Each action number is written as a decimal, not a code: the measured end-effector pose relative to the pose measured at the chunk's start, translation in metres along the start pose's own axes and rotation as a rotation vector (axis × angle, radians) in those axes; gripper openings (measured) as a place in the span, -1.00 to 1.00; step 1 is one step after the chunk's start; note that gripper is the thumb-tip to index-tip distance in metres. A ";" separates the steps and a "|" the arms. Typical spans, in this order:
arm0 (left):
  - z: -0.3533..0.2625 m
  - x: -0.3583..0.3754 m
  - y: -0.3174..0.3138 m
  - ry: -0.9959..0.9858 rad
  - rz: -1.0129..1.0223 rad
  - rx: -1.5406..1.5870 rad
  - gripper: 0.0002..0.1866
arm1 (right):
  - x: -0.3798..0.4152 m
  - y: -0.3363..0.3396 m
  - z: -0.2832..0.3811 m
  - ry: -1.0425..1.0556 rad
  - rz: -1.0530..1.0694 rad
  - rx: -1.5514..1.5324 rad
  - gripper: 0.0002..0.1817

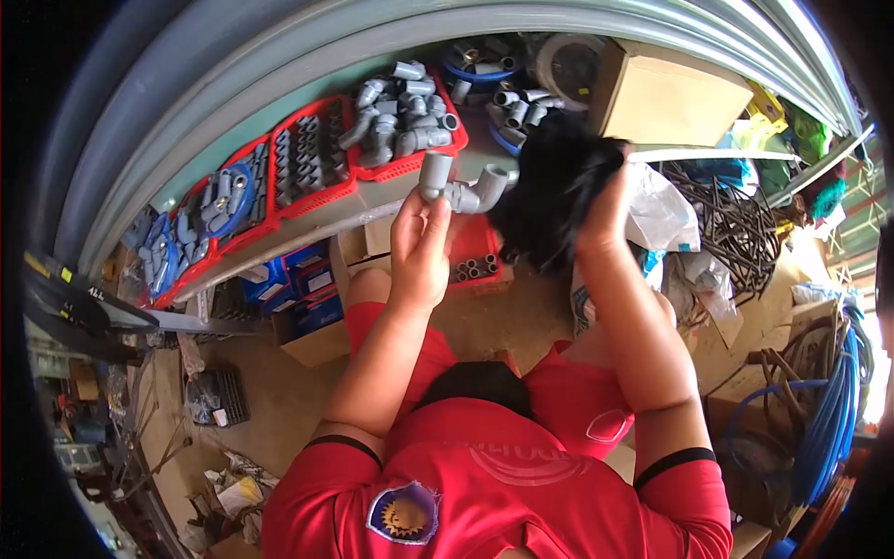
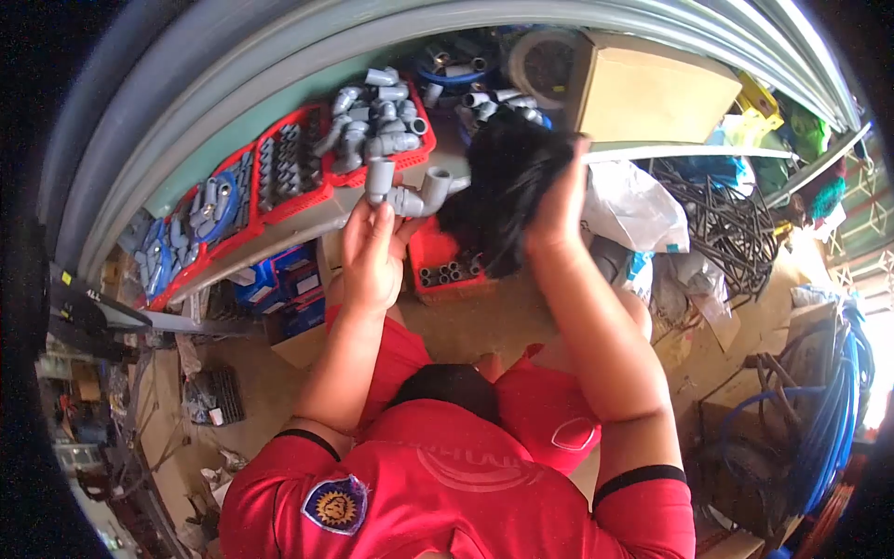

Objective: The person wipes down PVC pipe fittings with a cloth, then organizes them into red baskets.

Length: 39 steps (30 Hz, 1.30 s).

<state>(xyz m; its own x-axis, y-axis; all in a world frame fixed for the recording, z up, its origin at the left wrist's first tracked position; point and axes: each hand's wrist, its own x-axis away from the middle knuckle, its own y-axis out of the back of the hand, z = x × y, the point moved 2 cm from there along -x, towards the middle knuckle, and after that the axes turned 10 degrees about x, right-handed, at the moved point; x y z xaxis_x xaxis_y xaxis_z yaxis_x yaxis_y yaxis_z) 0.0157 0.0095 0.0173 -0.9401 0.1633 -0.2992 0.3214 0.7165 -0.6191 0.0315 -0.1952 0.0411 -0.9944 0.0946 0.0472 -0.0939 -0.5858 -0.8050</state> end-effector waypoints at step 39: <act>0.008 0.000 0.011 0.143 0.115 -0.410 -0.57 | 0.017 -0.020 -0.034 0.426 0.176 1.453 -0.71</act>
<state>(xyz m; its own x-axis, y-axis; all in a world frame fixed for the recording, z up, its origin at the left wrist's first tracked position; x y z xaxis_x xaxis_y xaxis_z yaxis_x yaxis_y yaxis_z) 0.0205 0.0123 0.0048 -0.9163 0.3292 -0.2280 0.3805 0.8930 -0.2401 0.0179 -0.1546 0.0379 -0.9340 0.0100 -0.3571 -0.1967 -0.8488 0.4908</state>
